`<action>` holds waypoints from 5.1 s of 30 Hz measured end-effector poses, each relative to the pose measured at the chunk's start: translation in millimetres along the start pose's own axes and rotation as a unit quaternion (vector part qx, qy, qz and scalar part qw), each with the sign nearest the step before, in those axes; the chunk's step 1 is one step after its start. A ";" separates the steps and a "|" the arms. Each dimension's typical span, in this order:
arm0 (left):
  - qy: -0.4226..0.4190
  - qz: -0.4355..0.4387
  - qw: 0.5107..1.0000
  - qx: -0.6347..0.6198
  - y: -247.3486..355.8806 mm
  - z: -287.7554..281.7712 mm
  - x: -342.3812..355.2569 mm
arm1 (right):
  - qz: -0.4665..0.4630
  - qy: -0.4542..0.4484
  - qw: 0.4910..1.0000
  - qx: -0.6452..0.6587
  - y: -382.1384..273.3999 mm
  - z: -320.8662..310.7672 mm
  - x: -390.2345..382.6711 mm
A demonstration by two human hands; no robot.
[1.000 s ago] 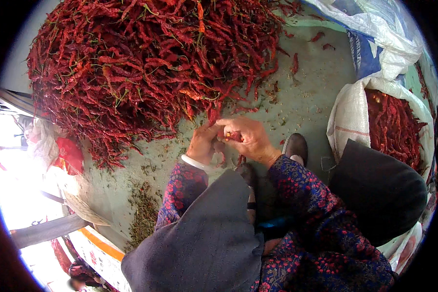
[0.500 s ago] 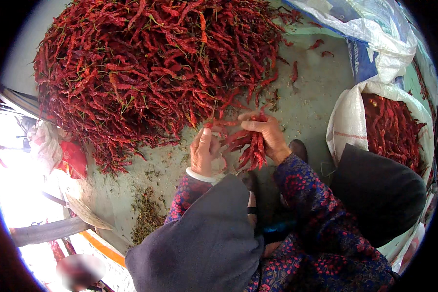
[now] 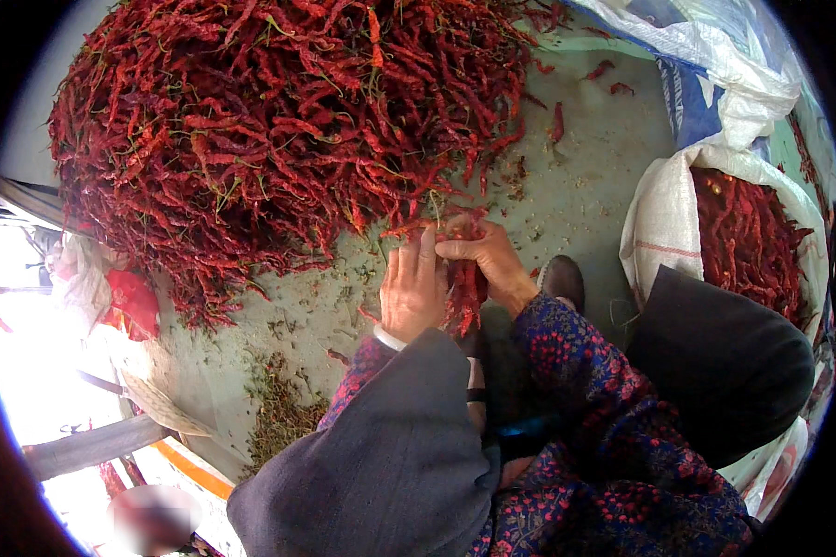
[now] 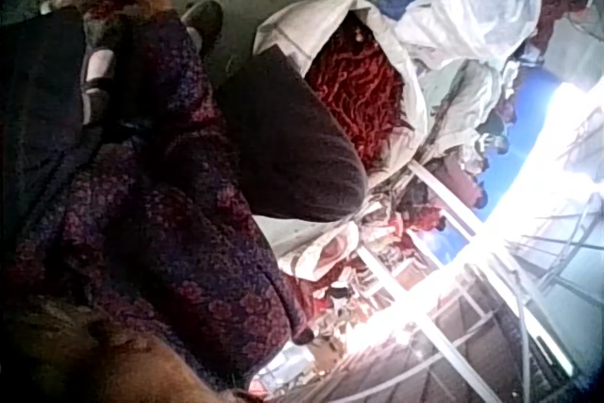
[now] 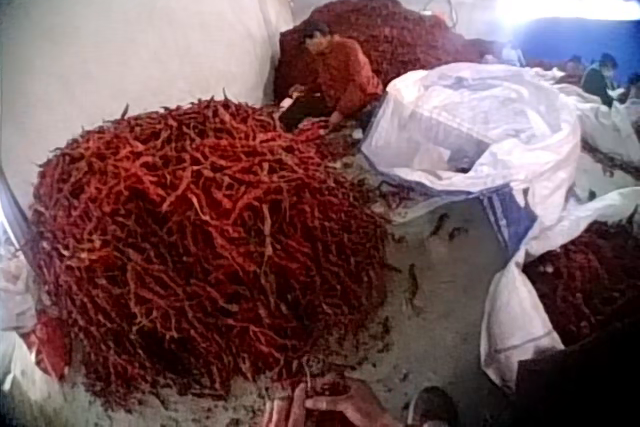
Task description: The person sits on the floor and removes stems from dried red chili peppers by hand. They pick peppers from a large pile, pull off the stems, and place the de-stemmed peppers into a nearby sack.
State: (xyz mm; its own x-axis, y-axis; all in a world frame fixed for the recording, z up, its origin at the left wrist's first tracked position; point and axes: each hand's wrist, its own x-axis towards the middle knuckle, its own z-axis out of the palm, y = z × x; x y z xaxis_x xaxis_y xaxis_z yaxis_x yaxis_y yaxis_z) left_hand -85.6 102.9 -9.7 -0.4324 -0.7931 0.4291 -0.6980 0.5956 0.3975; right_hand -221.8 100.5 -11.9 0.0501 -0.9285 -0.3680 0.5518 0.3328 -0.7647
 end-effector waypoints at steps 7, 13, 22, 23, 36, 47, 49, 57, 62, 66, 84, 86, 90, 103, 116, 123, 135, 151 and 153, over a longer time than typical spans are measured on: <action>-0.099 -0.337 0.785 -0.511 -12.8 -42.0 5.6 | 0.025 -0.111 0.986 -0.119 -9.0 -1.5 -3.5; -0.022 -0.362 0.823 -0.436 -9.8 -28.4 -18.1 | 0.074 -0.164 0.970 -0.165 -3.1 9.9 -10.1; 0.050 -0.151 0.979 -0.126 -4.1 -32.3 -25.1 | 0.059 -0.116 0.956 -0.264 13.8 19.1 -17.4; 0.064 -0.006 0.996 0.061 -4.2 -33.4 -22.6 | 0.080 -0.096 0.958 -0.258 12.4 25.2 -20.8; -0.343 -0.158 0.919 0.112 -102.4 -120.2 -154.6 | 0.011 -0.044 0.990 0.130 -24.3 -28.9 10.4; -0.178 0.034 0.976 0.122 -84.4 44.7 25.5 | 0.057 -0.013 0.969 0.240 -12.7 -42.9 7.6; -0.184 0.070 0.961 0.193 -90.4 72.6 27.3 | 0.094 -0.042 0.958 0.269 0.1 -52.3 13.6; -0.152 -0.202 0.964 -0.086 -98.0 32.0 25.4 | 0.125 0.022 0.981 0.145 5.2 -36.0 10.9; -0.154 -0.435 0.745 -0.481 -74.9 -17.3 30.1 | 0.073 0.040 0.989 0.123 7.1 -34.7 9.6; -0.174 -0.439 0.691 -0.547 -56.8 -29.2 14.8 | 0.054 -0.017 0.995 0.082 1.4 -29.7 8.5; -0.146 -0.384 0.729 -0.548 -40.3 -4.8 -9.5 | 0.033 -0.069 0.972 -0.224 21.0 -12.8 7.4; -0.134 -0.404 0.734 -0.529 -35.2 -0.2 -8.4 | 0.033 -0.070 0.971 -0.228 16.2 -11.8 6.9; -0.114 -0.450 0.678 -0.569 -27.4 -8.4 -5.4 | 0.057 -0.079 0.962 -0.256 11.6 -12.0 7.8; -0.128 -0.455 0.677 -0.564 -31.4 -12.7 8.4 | 0.157 -0.080 0.984 0.002 6.5 -16.3 6.9; -0.166 -0.422 0.692 -0.562 -39.6 -12.5 8.6 | 0.044 -0.092 0.977 -0.187 9.2 -14.9 10.6; -0.058 -0.152 0.950 -0.267 -25.1 -6.4 -11.4 | 0.094 -0.088 0.978 -0.162 19.6 -8.6 1.4; 0.194 -0.131 0.972 0.003 -78.1 -24.7 -40.8 | 0.060 -0.042 0.982 -0.177 9.0 -6.2 3.5; -0.455 -0.188 0.815 0.306 -188.2 -101.7 -301.2 | -0.028 0.032 0.985 -0.167 10.5 -21.2 18.4; -0.459 -0.150 0.830 0.280 -191.8 -101.9 -299.8 | -0.040 0.034 0.974 -0.223 13.5 -20.6 19.2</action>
State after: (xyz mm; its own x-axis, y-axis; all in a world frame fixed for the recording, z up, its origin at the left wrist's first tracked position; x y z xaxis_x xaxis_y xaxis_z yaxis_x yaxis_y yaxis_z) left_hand 236.0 239.4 -131.9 -0.2646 -0.8111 -0.5216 -0.8976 0.4049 -0.1743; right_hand -230.5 90.6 -40.2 -0.0418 -0.9464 -0.3202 0.1357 0.3122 -0.9403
